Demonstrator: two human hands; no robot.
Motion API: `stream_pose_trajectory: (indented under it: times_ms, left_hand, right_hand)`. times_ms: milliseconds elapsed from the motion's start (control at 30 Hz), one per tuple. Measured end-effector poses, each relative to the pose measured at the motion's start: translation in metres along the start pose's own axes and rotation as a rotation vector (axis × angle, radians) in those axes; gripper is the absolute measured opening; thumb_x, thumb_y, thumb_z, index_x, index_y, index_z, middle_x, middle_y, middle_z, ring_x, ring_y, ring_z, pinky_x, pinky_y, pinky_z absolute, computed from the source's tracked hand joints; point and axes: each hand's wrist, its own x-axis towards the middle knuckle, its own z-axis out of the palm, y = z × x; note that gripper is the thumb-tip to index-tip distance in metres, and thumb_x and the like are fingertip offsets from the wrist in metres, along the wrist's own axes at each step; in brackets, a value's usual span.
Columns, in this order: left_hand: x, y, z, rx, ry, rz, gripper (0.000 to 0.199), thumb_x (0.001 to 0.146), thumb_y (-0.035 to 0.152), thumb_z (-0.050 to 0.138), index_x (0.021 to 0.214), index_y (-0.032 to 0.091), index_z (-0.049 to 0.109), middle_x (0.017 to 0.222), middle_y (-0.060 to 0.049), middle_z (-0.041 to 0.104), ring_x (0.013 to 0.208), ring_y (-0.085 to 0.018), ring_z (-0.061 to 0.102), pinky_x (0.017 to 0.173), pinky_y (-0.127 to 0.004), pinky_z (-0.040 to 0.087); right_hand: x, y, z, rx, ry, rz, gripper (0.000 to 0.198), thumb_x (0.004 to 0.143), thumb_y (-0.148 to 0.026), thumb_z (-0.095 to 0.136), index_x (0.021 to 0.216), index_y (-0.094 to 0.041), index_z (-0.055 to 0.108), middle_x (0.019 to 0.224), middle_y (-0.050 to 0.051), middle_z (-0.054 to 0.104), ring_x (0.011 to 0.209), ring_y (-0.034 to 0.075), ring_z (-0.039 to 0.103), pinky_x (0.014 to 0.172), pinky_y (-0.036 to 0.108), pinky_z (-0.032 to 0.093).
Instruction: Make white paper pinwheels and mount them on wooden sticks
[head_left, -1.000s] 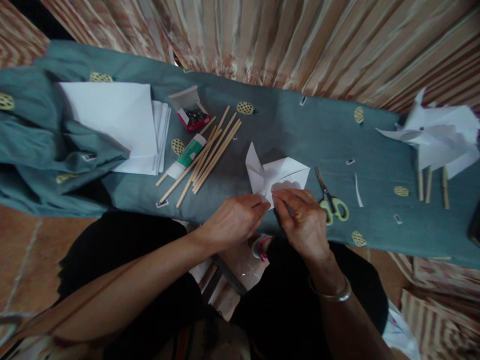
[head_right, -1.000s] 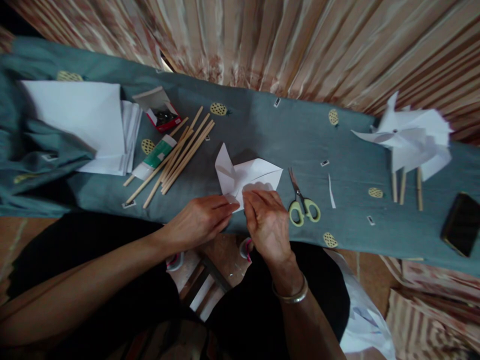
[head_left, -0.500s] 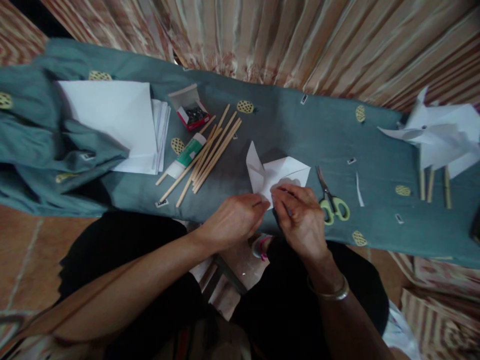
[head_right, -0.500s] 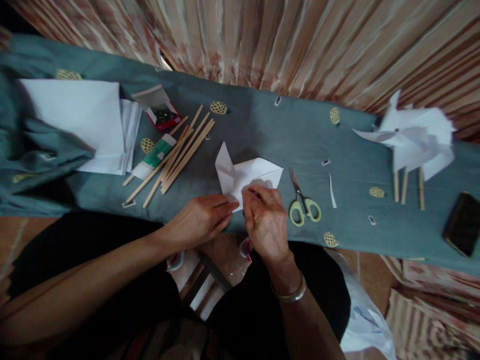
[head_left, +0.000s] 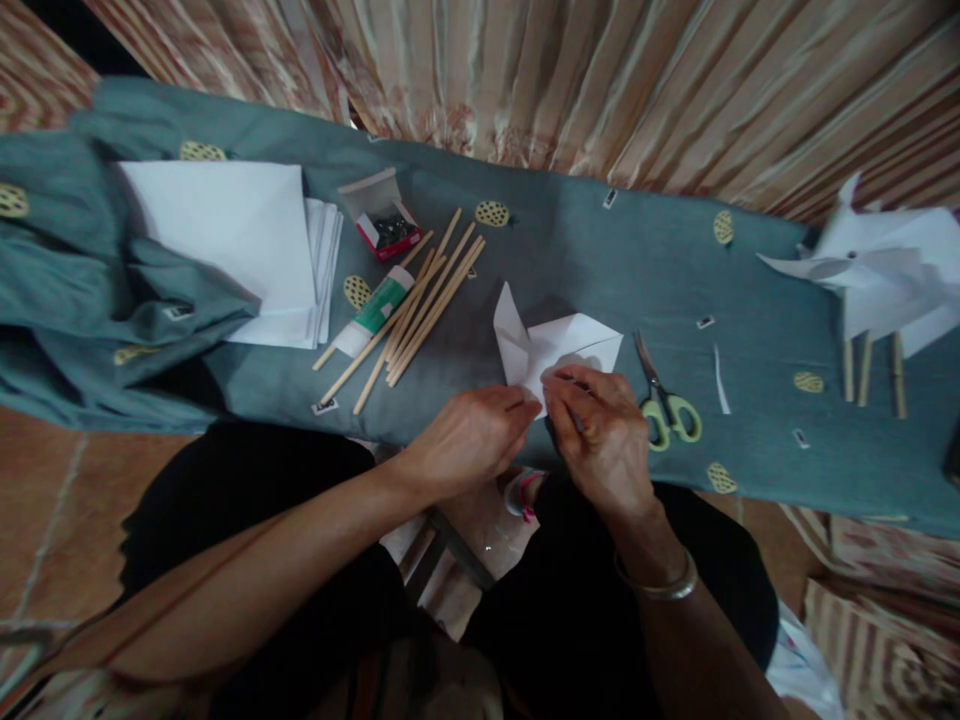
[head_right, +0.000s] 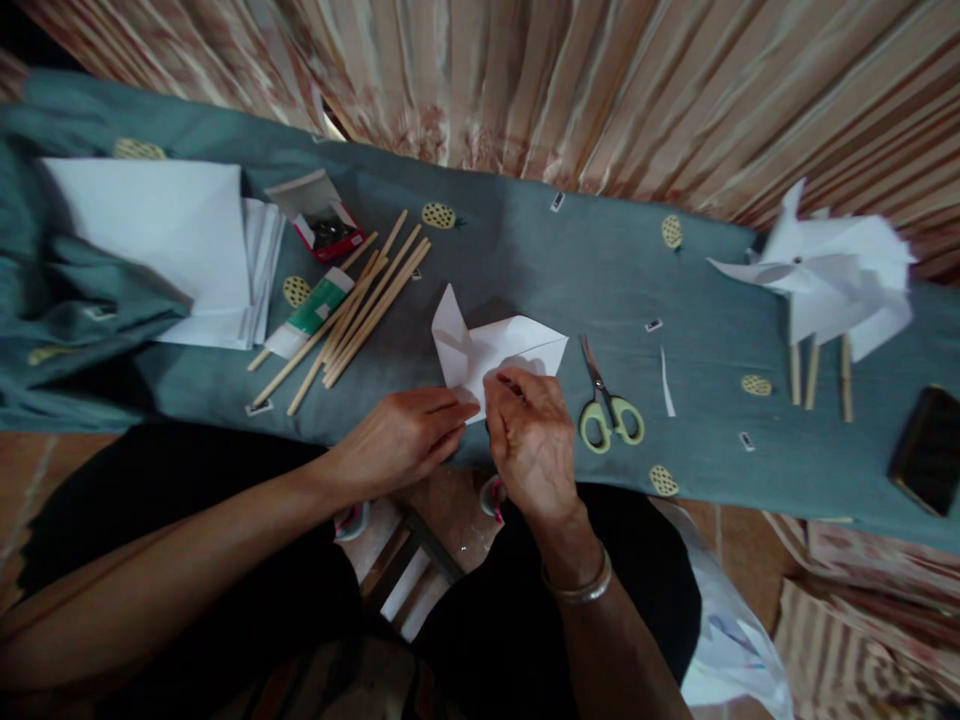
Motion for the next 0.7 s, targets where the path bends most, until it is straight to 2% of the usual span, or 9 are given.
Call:
stream_pose_trajectory:
  times_ms: [233, 467, 700]
  left_hand:
    - [0.001, 0.0, -0.001, 0.002, -0.013, -0.008, 0.021, 0.092, 0.014, 0.045, 0.103, 0.013, 0.063, 0.098, -0.01, 0.068, 0.091, -0.02, 0.067, 0.082, -0.033, 0.056]
    - [0.001, 0.0, 0.0, 0.002, -0.027, -0.023, 0.021, 0.092, 0.014, 0.046, 0.103, 0.013, 0.063, 0.098, -0.009, 0.068, 0.09, -0.019, 0.067, 0.082, -0.032, 0.055]
    - [0.002, 0.0, 0.0, 0.004, -0.021, -0.008, 0.022, 0.093, 0.015, 0.046, 0.104, 0.011, 0.064, 0.097, -0.009, 0.068, 0.088, -0.021, 0.066, 0.079, -0.033, 0.055]
  right_hand:
    - [0.001, -0.002, 0.001, -0.021, 0.0, -0.01, 0.029, 0.095, -0.022, 0.048, 0.113, -0.019, 0.07, 0.115, 0.012, 0.066, 0.101, 0.025, 0.06, 0.09, 0.042, 0.052]
    - [-0.003, -0.001, 0.009, -0.097, -0.06, 0.0, 0.034, 0.093, -0.017, 0.043, 0.118, -0.017, 0.067, 0.134, 0.016, 0.054, 0.117, 0.031, 0.052, 0.094, 0.047, 0.047]
    - [-0.011, -0.004, 0.021, -0.133, 0.021, -0.022, 0.038, 0.091, -0.013, 0.041, 0.122, -0.021, 0.061, 0.136, 0.013, 0.052, 0.125, 0.029, 0.047, 0.096, 0.047, 0.042]
